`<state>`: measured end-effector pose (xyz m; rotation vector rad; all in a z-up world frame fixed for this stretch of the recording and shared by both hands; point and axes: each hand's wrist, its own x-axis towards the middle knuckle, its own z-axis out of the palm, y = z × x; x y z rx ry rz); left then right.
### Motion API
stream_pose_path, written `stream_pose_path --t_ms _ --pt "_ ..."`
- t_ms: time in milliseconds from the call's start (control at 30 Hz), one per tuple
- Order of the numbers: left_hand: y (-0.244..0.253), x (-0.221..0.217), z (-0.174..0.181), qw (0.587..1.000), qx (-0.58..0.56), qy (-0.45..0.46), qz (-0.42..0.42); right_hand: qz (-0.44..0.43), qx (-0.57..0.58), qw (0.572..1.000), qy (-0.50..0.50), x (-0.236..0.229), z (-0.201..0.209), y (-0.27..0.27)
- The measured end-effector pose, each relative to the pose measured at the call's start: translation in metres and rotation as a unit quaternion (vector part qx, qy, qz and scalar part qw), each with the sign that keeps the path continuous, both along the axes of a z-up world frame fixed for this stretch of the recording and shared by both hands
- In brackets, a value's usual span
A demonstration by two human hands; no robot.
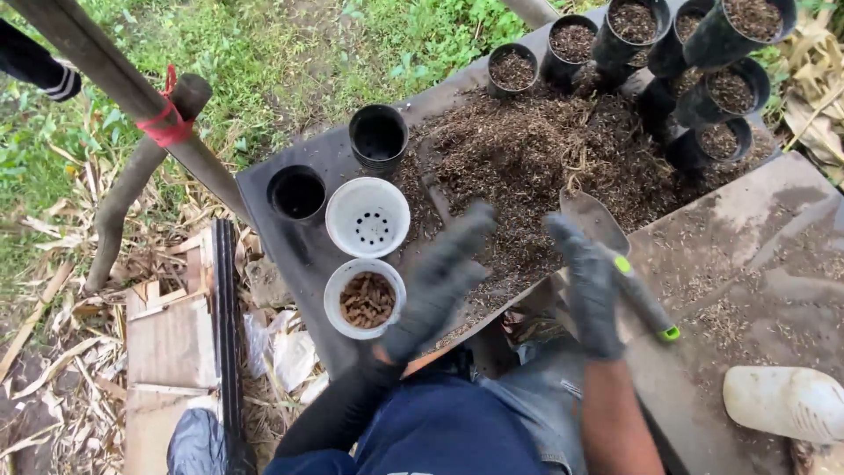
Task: Filling small plastic nursery pots with soil using a hand trowel on a potting table.
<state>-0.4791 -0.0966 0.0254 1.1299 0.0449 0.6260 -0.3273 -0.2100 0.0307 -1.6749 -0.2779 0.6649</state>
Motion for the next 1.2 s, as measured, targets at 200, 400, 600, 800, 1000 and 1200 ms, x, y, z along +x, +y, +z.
stream_pose_path --t_ms 200,400,600,800,1000,1200 --pt "0.138 -0.073 0.020 0.807 0.377 0.076 0.447 -0.011 -0.222 0.884 -0.412 0.064 -0.034 -0.082" --pt "0.201 -0.116 -0.047 0.737 0.424 0.396 0.347 0.107 -0.349 0.862 -0.352 0.056 -0.033 -0.092" --pt "0.223 -0.108 -0.082 0.767 0.325 0.371 0.411 0.048 -0.389 0.858 -0.334 0.081 -0.094 -0.108" --pt "0.201 -0.117 -0.068 0.772 0.287 0.257 0.506 0.076 -0.373 0.872 -0.308 0.049 -0.050 -0.093" --pt "0.129 -0.127 -0.008 0.745 0.352 0.177 0.539 0.239 -0.396 0.824 -0.328 0.009 -0.074 -0.061" --pt "0.044 -0.112 0.030 0.809 0.365 0.266 0.376 0.343 -0.339 0.792 -0.376 -0.033 -0.050 0.002"
